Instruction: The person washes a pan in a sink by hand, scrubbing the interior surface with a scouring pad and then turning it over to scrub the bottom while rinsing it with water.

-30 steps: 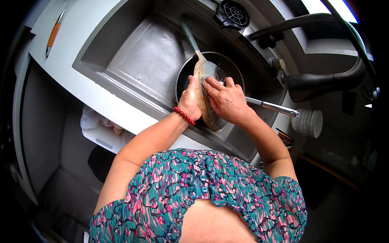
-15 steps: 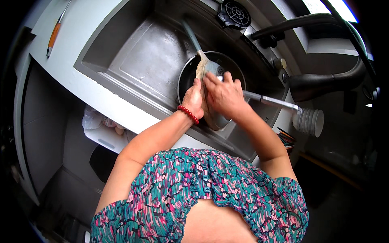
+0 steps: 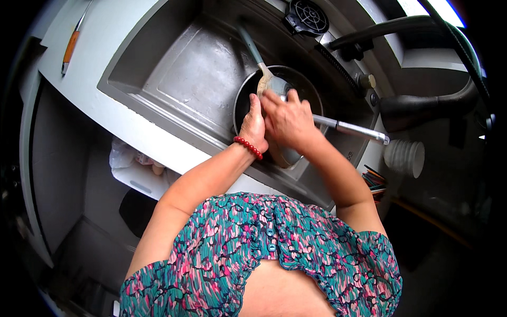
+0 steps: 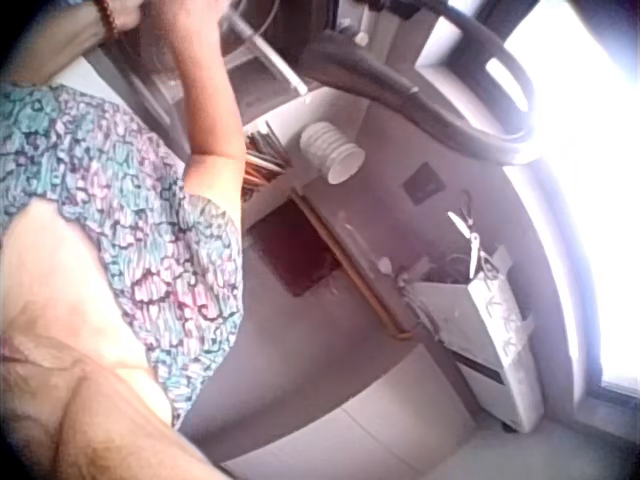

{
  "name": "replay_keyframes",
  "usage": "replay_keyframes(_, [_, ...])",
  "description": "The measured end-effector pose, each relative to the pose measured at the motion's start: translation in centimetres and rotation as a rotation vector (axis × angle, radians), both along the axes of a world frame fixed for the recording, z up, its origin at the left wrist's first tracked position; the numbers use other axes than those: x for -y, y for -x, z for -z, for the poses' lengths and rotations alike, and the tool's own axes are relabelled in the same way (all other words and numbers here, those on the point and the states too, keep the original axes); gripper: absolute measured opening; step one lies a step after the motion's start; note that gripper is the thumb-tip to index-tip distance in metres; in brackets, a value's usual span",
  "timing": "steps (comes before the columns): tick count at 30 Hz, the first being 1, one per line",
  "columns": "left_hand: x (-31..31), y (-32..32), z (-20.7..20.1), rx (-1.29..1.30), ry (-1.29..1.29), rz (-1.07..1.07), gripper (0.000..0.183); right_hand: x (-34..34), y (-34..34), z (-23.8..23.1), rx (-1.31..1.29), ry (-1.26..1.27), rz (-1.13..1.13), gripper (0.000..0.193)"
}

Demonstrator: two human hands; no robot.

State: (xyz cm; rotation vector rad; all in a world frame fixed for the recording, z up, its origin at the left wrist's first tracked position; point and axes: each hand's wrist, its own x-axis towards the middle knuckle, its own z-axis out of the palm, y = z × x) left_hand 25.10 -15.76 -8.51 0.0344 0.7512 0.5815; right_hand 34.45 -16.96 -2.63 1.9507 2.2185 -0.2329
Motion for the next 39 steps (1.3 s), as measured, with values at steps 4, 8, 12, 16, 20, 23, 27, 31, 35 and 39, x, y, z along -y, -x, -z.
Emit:
replay_keyframes(4, [-0.4, 0.1, 0.7, 0.107, -0.046, -0.028, 0.083, -2.8, -1.2, 1.5, -0.09, -0.046, 0.034, 0.025])
replay_keyframes(8, [-0.1, 0.6, -0.1, 0.057, -0.029, -0.018, 0.089, 0.7, 0.4, -1.0, -0.032, 0.026, -0.115, 0.032])
replay_keyframes(12, [0.2, 0.2, 1.4, 0.043, -0.036, 0.013, 0.091, -1.5, -0.9, 0.6, -0.063, -0.007, -0.03, 0.029])
replay_keyframes(16, [-0.1, 0.1, 0.1, 0.044, -0.042, -0.031, 0.087, -6.1, -3.3, 2.9, -0.144, 0.219, 0.187, 0.027])
replay_keyframes(20, [0.1, 0.6, 0.4, -0.005, -0.008, -0.122, 0.083, -4.4, -2.6, 2.1, -0.262, 0.194, -0.006, 0.033])
replay_keyframes(23, [0.0, 0.2, 0.7, -0.112, -0.003, -0.112, 0.081, -3.6, -1.6, 0.7, -0.228, 0.168, -0.019, 0.035])
replay_keyframes(27, [0.0, 0.0, -0.5, -0.259, -0.033, -0.129, 0.08, -6.5, -3.2, 2.7, -0.161, 0.209, 0.119, 0.033])
replay_keyframes(31, [-0.3, 0.5, 0.0, -0.244, 0.038, -0.159, 0.081, -5.3, -2.1, 1.7, -0.293, 0.224, -0.069, 0.033])
replay_keyframes(35, [-0.4, 0.3, 0.9, -0.233, -0.018, -0.159, 0.084, -4.7, -1.4, 0.2, -0.305, 0.213, -0.144, 0.033])
replay_keyframes(39, [-0.4, 0.1, 0.1, -0.294, -0.014, -0.13, 0.084, -7.0, -3.5, 4.0, -0.186, 0.18, 0.02, 0.034])
